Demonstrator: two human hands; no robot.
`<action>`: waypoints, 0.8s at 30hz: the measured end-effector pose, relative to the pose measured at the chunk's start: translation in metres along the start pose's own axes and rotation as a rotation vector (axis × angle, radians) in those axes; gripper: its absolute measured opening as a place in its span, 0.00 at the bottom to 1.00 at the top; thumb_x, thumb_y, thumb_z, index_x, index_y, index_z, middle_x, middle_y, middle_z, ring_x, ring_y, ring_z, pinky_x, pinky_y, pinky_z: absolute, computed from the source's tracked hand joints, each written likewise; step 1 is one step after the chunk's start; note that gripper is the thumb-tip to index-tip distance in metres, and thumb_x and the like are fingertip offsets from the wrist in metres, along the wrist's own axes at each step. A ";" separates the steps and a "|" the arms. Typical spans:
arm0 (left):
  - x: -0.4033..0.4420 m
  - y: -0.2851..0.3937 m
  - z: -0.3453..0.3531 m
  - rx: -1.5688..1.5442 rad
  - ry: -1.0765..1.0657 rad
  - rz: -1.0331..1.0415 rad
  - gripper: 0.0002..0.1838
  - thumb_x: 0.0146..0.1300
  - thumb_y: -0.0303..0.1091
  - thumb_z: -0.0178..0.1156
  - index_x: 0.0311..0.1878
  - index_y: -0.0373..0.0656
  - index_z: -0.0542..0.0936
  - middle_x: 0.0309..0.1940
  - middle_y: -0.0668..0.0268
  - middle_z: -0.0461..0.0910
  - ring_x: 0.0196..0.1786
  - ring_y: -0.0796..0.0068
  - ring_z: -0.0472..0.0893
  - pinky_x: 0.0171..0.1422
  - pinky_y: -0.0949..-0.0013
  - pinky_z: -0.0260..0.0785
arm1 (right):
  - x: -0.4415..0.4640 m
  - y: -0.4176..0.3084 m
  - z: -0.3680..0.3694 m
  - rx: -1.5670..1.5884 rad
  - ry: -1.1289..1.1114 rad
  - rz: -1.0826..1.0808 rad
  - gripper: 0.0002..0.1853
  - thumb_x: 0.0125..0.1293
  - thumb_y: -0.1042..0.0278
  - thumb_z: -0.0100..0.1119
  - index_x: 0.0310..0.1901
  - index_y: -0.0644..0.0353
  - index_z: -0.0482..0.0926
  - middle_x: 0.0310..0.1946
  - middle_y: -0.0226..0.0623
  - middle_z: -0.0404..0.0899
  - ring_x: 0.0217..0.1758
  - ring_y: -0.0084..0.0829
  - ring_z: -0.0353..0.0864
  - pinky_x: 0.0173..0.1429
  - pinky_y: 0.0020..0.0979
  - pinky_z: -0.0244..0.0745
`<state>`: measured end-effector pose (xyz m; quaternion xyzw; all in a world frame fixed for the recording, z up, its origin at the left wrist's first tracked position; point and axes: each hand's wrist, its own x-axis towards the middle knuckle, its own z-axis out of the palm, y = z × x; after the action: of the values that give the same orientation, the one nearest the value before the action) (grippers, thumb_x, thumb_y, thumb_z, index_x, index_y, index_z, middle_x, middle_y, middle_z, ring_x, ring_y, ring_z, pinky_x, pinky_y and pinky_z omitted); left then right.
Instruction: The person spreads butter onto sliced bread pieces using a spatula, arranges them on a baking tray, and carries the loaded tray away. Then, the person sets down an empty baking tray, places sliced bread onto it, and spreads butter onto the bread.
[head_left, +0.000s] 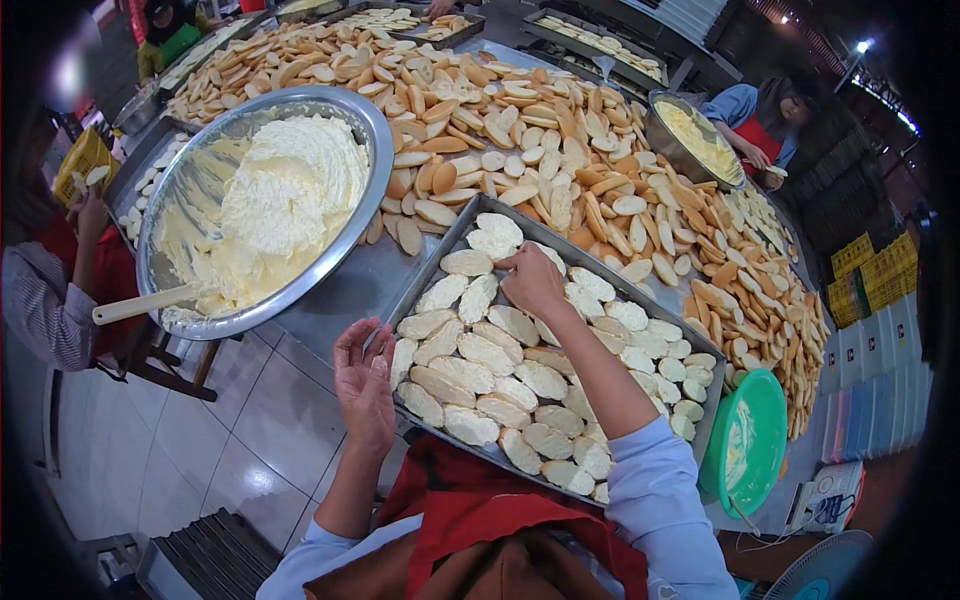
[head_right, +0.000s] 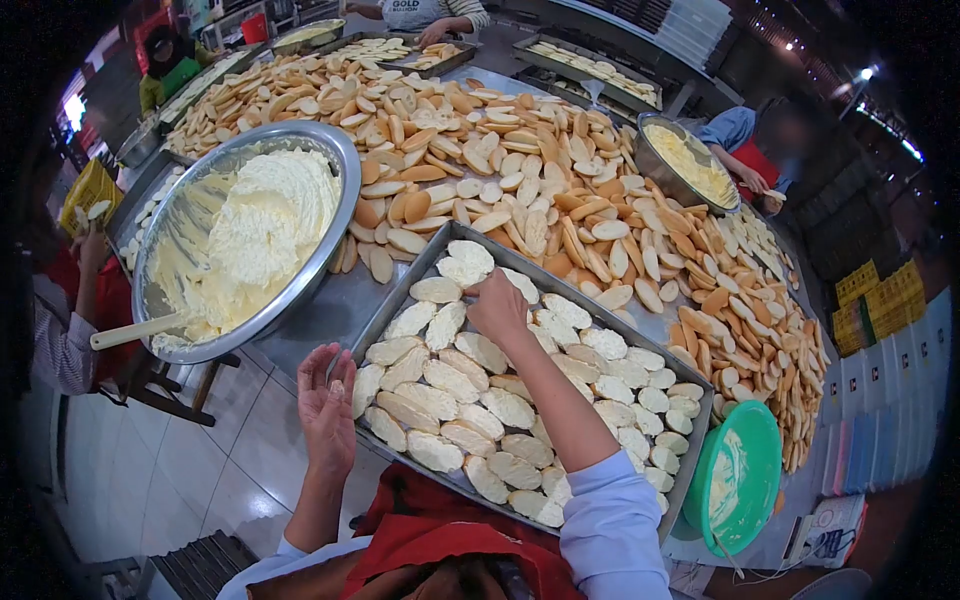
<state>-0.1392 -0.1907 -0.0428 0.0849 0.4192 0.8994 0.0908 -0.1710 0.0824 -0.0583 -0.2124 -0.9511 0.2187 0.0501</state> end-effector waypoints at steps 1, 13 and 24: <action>0.000 0.001 0.001 -0.001 0.001 0.003 0.26 0.62 0.20 0.54 0.62 0.40 0.61 0.62 0.58 0.63 0.65 0.64 0.66 0.74 0.61 0.55 | 0.002 0.004 0.002 0.013 0.023 0.016 0.17 0.52 0.76 0.54 0.40 0.45 0.86 0.38 0.39 0.74 0.46 0.39 0.76 0.51 0.37 0.71; 0.004 0.010 -0.038 0.301 0.180 0.019 0.19 0.68 0.28 0.50 0.61 0.39 0.64 0.42 0.63 0.79 0.58 0.70 0.72 0.65 0.68 0.61 | -0.168 0.051 -0.126 0.384 0.470 0.121 0.09 0.58 0.66 0.65 0.27 0.63 0.83 0.39 0.35 0.75 0.34 0.26 0.76 0.37 0.26 0.72; -0.016 -0.016 -0.042 0.716 0.224 0.168 0.20 0.70 0.31 0.46 0.62 0.37 0.61 0.63 0.56 0.64 0.66 0.67 0.63 0.70 0.65 0.50 | -0.361 0.094 -0.097 0.186 0.355 0.355 0.16 0.65 0.66 0.55 0.54 0.56 0.77 0.58 0.42 0.69 0.59 0.40 0.69 0.58 0.37 0.68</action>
<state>-0.1322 -0.2155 -0.0827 0.0463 0.7056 0.7042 -0.0648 0.2092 0.0433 -0.0128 -0.4052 -0.8511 0.2700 0.1963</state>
